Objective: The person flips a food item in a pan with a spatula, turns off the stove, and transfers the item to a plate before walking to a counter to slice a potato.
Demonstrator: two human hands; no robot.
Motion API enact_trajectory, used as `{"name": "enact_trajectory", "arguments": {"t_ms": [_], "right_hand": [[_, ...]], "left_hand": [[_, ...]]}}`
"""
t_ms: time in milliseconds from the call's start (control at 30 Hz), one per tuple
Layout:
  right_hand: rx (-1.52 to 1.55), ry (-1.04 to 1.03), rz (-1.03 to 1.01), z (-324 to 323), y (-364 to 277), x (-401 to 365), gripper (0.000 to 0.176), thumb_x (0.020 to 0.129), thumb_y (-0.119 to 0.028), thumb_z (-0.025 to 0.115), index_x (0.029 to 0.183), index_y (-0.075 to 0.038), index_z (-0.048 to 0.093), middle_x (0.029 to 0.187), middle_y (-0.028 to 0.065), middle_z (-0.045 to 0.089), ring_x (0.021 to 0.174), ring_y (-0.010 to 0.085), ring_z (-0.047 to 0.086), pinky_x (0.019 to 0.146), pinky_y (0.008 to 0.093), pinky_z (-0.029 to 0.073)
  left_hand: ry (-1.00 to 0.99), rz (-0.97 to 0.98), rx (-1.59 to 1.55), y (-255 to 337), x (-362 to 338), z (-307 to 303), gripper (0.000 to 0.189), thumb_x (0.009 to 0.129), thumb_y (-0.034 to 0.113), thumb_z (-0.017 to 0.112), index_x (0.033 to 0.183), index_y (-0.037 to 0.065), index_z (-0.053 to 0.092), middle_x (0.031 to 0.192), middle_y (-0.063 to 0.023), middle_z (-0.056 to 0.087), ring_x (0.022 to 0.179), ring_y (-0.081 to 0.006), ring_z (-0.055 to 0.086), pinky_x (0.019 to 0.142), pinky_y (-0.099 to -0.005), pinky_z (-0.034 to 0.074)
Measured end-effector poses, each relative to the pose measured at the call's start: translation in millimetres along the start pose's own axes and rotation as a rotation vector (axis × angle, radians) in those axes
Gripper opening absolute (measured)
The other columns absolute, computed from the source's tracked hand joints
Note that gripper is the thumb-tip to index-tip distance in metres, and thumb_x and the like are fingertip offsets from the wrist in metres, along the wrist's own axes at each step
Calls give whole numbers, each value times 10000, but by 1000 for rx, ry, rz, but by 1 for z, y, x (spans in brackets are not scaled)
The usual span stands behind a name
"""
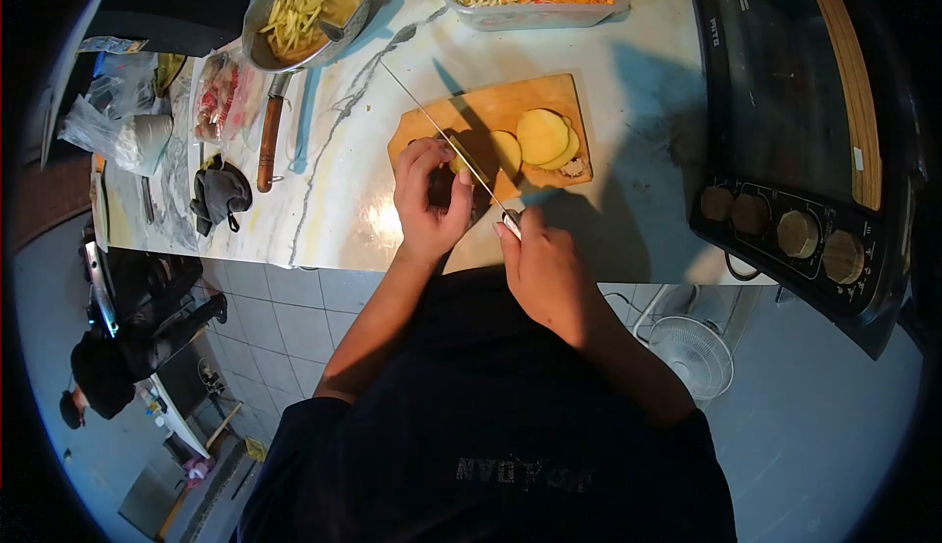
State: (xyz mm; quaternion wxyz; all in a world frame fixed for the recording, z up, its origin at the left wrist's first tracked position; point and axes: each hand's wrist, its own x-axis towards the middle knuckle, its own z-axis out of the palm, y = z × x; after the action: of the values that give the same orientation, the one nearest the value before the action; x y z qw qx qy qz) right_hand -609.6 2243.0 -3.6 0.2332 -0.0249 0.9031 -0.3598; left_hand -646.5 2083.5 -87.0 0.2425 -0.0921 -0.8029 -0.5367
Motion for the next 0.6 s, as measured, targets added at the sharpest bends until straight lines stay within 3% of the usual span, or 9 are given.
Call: {"name": "enact_trajectory", "arguments": {"t_ms": [600], "right_hand": [[-29, 49, -27, 5, 2, 0, 334, 964, -291, 488, 894, 35, 488, 694, 278, 616, 688, 467, 622, 620, 524, 503]], "left_hand": [[15, 40, 54, 5, 3, -1, 251, 770, -19, 652, 1002, -15, 556, 1009, -165, 550, 891, -267, 561, 733, -311, 464]]}}
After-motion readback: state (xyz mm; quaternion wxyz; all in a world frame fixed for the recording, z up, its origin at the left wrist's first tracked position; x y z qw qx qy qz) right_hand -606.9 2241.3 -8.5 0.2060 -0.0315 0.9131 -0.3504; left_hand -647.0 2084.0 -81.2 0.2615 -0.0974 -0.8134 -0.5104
